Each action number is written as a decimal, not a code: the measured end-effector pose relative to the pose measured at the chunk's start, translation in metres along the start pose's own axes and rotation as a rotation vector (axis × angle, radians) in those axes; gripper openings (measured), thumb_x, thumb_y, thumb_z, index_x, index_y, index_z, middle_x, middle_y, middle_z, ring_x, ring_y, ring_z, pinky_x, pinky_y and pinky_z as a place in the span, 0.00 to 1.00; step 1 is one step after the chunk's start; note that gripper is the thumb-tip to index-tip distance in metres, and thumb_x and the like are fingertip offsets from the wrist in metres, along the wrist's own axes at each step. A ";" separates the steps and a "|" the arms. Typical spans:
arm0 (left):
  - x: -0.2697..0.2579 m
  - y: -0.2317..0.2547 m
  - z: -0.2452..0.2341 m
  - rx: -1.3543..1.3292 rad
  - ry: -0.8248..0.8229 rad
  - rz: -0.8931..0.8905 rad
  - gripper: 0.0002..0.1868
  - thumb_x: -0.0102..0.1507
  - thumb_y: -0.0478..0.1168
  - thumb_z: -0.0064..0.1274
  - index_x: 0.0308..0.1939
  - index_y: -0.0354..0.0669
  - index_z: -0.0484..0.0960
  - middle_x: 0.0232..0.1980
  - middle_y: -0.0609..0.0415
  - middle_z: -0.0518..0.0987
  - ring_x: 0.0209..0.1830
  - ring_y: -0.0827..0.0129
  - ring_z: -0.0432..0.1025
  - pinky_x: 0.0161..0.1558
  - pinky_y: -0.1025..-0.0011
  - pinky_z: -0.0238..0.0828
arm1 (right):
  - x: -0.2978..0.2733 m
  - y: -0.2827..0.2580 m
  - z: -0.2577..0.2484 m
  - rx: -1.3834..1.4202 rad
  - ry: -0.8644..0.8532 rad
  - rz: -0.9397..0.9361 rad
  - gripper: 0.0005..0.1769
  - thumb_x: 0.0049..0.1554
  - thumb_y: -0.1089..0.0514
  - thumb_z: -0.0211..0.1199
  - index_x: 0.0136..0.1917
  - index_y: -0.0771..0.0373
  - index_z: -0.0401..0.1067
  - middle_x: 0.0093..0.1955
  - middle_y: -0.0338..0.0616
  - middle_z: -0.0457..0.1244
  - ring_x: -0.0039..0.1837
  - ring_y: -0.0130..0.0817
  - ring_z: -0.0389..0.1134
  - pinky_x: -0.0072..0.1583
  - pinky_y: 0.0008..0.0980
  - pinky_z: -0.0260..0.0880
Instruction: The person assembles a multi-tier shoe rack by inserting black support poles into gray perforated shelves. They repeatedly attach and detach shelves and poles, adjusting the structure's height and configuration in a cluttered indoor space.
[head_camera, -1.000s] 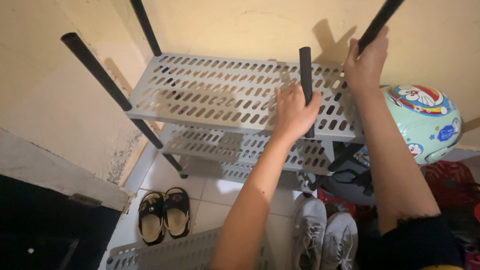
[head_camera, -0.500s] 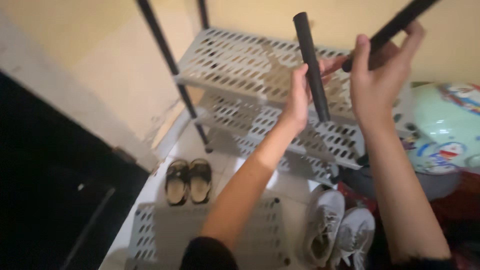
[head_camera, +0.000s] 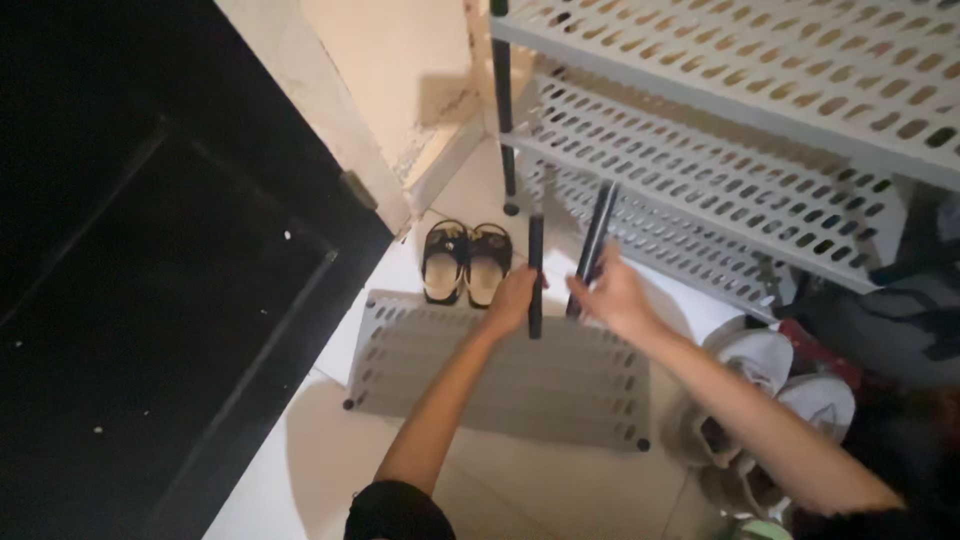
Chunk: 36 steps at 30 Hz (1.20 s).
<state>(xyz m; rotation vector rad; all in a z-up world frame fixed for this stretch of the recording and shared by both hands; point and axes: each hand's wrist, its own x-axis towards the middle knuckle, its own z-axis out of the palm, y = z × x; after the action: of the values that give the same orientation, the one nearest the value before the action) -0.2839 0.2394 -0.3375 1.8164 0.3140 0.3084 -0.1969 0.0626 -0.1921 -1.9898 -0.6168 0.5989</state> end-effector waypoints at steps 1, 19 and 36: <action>-0.008 -0.020 -0.002 0.066 -0.068 -0.104 0.23 0.73 0.50 0.37 0.39 0.37 0.82 0.34 0.45 0.80 0.35 0.61 0.74 0.41 0.63 0.69 | -0.004 0.018 0.015 -0.028 -0.084 0.111 0.25 0.55 0.55 0.68 0.55 0.68 0.56 0.33 0.53 0.67 0.28 0.35 0.70 0.30 0.36 0.71; -0.076 -0.155 0.014 0.579 -0.362 -0.167 0.26 0.51 0.51 0.68 0.46 0.39 0.83 0.49 0.37 0.81 0.51 0.43 0.76 0.51 0.51 0.73 | -0.045 0.211 0.140 -0.317 -0.301 0.063 0.35 0.43 0.57 0.79 0.59 0.68 0.67 0.52 0.58 0.65 0.55 0.54 0.71 0.56 0.45 0.74; 0.052 0.028 -0.071 0.348 0.165 -0.058 0.20 0.65 0.51 0.53 0.47 0.36 0.79 0.42 0.33 0.82 0.47 0.39 0.76 0.48 0.49 0.72 | 0.014 -0.032 0.027 -0.295 0.241 -0.421 0.22 0.58 0.60 0.66 0.63 0.70 0.67 0.47 0.59 0.66 0.42 0.52 0.68 0.46 0.45 0.68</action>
<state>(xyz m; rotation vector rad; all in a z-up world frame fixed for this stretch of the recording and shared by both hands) -0.2599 0.3147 -0.2902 2.1224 0.5625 0.3818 -0.2091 0.1032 -0.1781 -2.0728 -0.9806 0.0110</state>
